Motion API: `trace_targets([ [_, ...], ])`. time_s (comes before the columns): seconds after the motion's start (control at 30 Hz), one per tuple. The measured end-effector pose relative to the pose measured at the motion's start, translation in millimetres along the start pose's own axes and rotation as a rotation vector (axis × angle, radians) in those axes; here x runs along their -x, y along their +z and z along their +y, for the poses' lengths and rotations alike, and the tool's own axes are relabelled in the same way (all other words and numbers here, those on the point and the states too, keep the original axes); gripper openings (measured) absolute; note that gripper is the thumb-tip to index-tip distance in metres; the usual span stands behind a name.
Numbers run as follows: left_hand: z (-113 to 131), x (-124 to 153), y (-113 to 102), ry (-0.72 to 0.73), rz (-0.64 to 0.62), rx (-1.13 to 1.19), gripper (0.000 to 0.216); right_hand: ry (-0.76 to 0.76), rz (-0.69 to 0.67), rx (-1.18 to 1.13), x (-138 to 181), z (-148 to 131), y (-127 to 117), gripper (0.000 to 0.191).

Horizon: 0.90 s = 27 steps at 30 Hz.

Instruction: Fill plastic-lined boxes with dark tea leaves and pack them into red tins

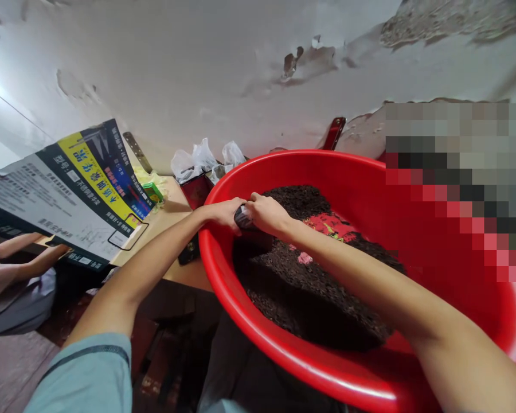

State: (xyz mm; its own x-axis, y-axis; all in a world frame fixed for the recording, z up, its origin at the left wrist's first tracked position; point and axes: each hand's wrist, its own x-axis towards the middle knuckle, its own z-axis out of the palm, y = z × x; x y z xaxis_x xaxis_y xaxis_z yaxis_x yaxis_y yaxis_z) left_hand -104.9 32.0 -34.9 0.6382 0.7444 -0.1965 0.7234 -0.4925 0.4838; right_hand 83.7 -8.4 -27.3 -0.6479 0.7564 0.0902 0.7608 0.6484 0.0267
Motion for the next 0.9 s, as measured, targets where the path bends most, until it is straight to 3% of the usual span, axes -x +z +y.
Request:
trace_targets([
  [0.2,-3.7,-21.4,-10.8,0.028,-0.088,-0.174,0.086,-0.437,-0.068,0.233,-2.1,37.7,5.6,0.032],
  [0.37,-9.1,-27.9,-15.5,-0.012,-0.076,-0.293,0.108,-0.863,0.112,0.314,-3.4,66.8,14.4,0.040],
  [0.47,-8.4,-18.4,-20.3,0.011,-0.012,-0.250,0.104,-0.960,0.248,0.327,1.0,73.0,16.6,0.035],
  [0.57,-1.8,-11.7,-23.4,0.147,-0.008,-0.099,0.102,-0.943,0.262,0.367,4.4,73.5,14.3,0.034],
  [0.67,5.9,-15.4,-15.2,0.259,0.005,0.003,0.071,-0.993,0.186,0.396,2.4,73.1,7.8,0.038],
  [0.77,7.3,-27.1,2.9,0.292,0.153,0.051,0.035,-1.105,0.157,0.427,-1.9,73.1,-0.8,0.035],
  [0.9,1.3,-39.7,23.7,0.361,0.324,0.197,0.016,-1.151,0.137,0.505,-4.3,72.3,-11.3,0.035],
])
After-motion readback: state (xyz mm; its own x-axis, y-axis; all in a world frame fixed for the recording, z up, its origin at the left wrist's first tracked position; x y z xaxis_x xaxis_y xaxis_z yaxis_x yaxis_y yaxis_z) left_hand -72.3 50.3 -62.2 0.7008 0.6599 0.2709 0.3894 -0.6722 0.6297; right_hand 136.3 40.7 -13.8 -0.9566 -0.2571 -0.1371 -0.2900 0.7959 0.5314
